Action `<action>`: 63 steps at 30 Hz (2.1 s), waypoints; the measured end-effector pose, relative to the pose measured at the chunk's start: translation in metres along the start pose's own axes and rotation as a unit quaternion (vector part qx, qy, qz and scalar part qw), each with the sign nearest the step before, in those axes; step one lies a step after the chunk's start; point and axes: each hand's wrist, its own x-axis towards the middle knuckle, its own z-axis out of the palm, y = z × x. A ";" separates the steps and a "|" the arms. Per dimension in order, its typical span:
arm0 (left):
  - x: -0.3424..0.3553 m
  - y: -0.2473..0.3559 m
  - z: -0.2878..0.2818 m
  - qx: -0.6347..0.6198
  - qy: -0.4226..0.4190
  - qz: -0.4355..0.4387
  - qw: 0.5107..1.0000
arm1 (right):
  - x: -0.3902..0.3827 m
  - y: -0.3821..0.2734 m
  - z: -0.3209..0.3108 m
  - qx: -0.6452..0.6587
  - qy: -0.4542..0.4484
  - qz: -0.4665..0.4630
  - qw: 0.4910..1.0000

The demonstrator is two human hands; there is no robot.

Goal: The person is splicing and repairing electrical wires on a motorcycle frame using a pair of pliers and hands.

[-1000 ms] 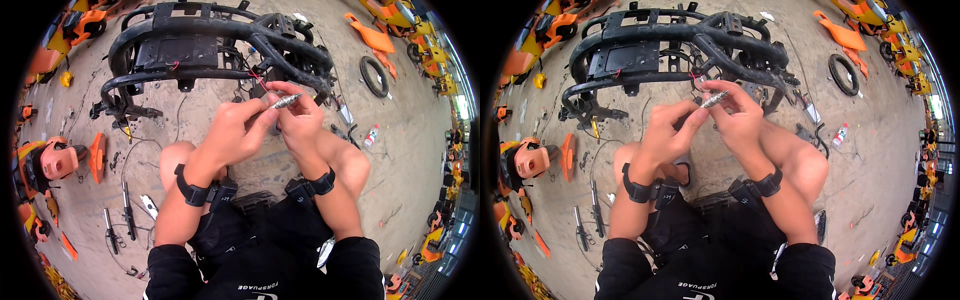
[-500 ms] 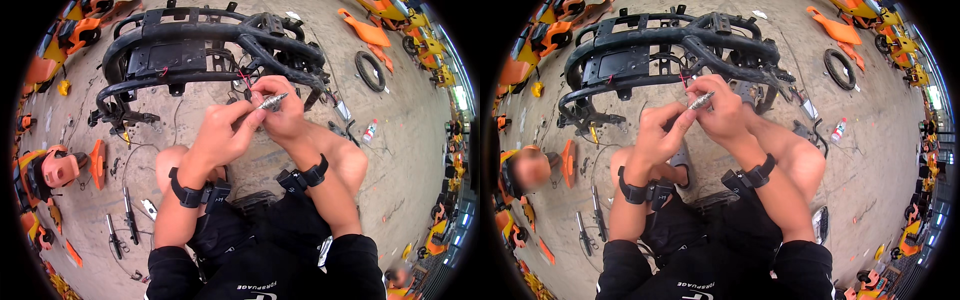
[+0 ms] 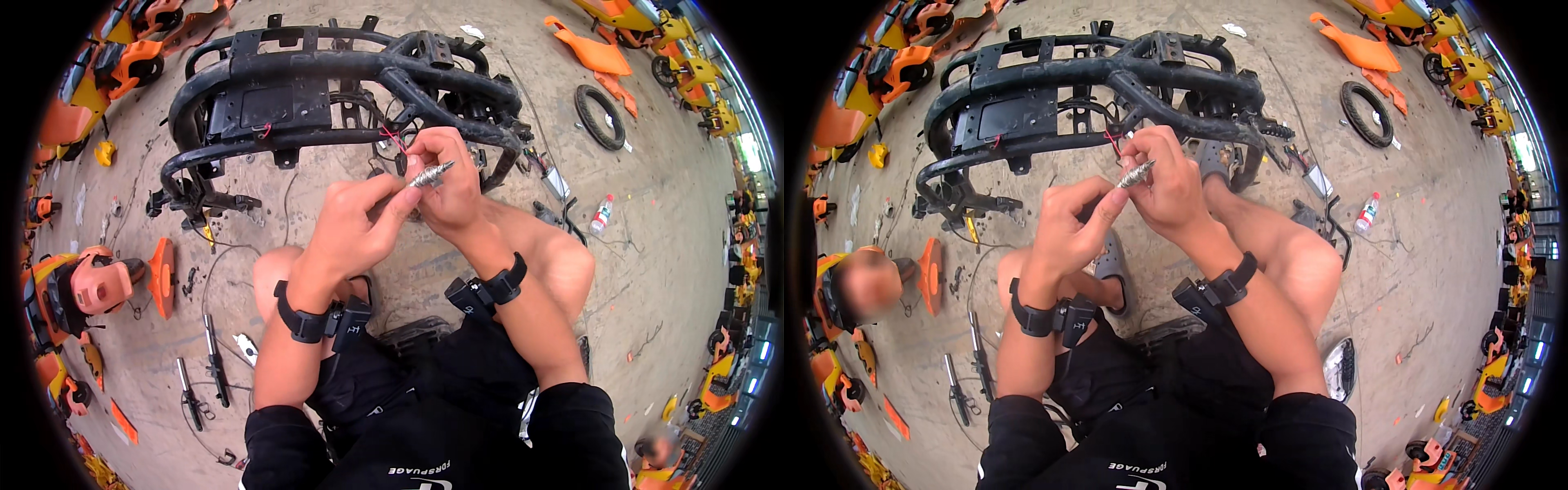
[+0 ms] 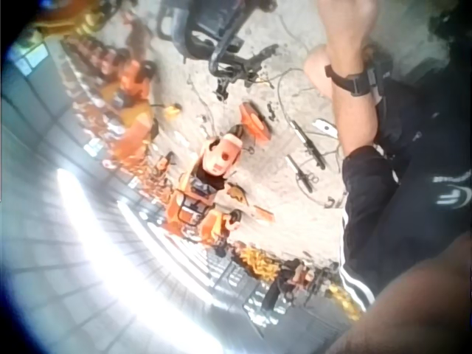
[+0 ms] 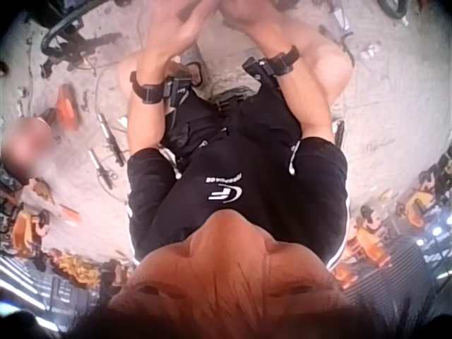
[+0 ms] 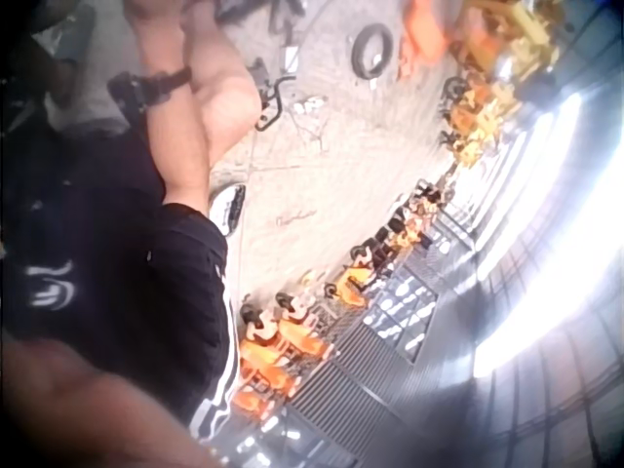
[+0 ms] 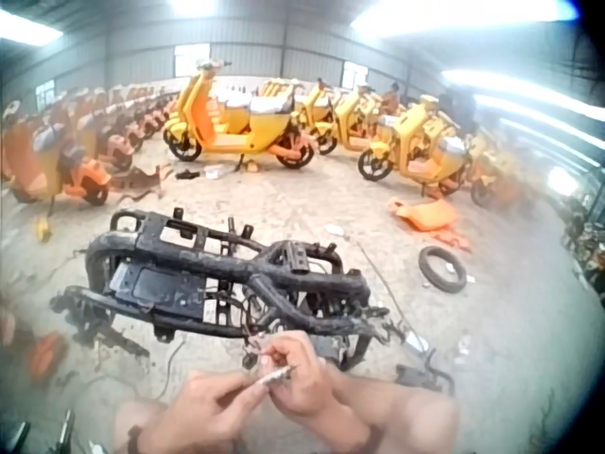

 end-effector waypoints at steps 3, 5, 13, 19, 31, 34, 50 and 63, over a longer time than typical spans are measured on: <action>-0.001 -0.001 -0.002 0.013 0.007 0.016 1.000 | 0.003 -0.002 -0.003 -0.012 -0.013 -0.016 1.000; -0.002 -0.004 -0.002 0.015 0.013 0.030 0.999 | 0.007 -0.007 -0.007 -0.022 -0.037 -0.038 0.998; -0.003 -0.006 -0.007 -0.007 0.009 0.037 0.999 | 0.057 -0.006 -0.033 -0.053 -0.192 -0.218 0.955; -0.005 -0.004 -0.014 -0.049 -0.002 0.040 0.998 | 0.063 -0.006 -0.039 -0.071 -0.228 -0.255 0.937; -0.001 -0.008 -0.017 -0.053 -0.028 0.025 0.998 | 0.067 0.002 -0.029 -0.009 -0.236 -0.234 0.943; 0.001 -0.007 -0.018 -0.051 -0.037 0.019 0.998 | 0.069 0.006 -0.032 -0.011 -0.242 -0.244 0.939; 0.001 -0.003 -0.021 0.007 -0.029 0.004 1.000 | 0.067 0.008 -0.027 0.016 -0.219 -0.241 0.945; -0.002 -0.002 -0.022 0.012 -0.022 -0.003 1.000 | 0.062 0.017 -0.025 0.028 -0.194 -0.096 0.976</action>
